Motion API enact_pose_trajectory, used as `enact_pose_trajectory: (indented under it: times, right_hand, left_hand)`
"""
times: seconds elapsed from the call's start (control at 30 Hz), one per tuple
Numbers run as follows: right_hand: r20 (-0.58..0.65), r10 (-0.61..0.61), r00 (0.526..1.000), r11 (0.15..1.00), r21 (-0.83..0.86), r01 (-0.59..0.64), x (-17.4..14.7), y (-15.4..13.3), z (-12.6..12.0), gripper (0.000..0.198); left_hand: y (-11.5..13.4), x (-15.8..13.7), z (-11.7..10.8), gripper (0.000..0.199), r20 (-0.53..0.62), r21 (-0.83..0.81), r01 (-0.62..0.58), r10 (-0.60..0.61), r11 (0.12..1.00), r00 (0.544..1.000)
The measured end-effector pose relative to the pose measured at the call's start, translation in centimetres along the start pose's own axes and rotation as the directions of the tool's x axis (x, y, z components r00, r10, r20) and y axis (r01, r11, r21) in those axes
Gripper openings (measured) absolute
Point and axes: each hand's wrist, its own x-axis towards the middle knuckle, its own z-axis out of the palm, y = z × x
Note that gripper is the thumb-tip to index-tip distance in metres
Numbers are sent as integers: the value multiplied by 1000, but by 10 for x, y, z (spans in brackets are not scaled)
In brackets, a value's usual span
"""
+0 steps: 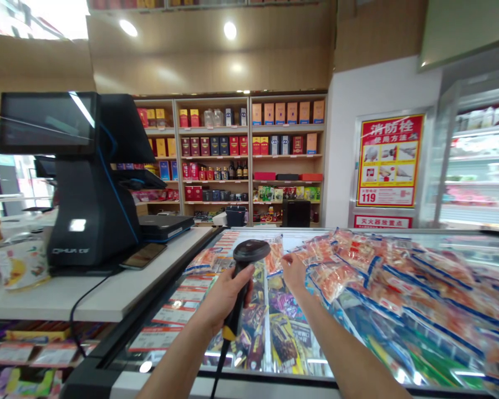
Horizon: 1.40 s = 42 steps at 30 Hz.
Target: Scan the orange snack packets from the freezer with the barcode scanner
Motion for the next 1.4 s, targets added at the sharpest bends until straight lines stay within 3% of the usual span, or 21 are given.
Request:
enact_pose_trajectory:
  times: [0.33, 0.53, 0.8, 0.97, 1.1, 1.23, 1.4]
  right_hand:
    - [53, 32, 998, 999, -45, -30, -4, -4, -3, 18]
    - [140, 73, 987, 988, -148, -52, -10, -13, 6, 19]
    - [255, 41, 966, 977, -214, 15, -22, -37, 46, 27]
    - [362, 9, 932, 978, -199, 68, -31, -62, 78, 32]
    - [423, -58, 904, 984, -128, 123, -30, -68, 89, 34]
    - [401, -50, 915, 988, -115, 104, -25, -56, 72, 35]
    - [337, -55, 940, 977, -176, 120, -14, -34, 15, 36]
  left_hand:
    - [-2, 2, -5, 34, 36, -24, -54, 55, 998, 998]
    - [-10, 9, -27, 32, -99, -57, -81, 76, 995, 992]
    - [-16, 8, -59, 32, -179, -63, -108, 95, 992, 979]
    - [-21, 6, -64, 33, -183, -48, -94, 83, 994, 980]
    - [-21, 5, -61, 32, -173, -73, -63, 50, 995, 984]
    - [-21, 7, -51, 31, -156, -90, -58, 44, 994, 987]
    - [-22, 8, -26, 34, -107, -53, -35, 29, 998, 994]
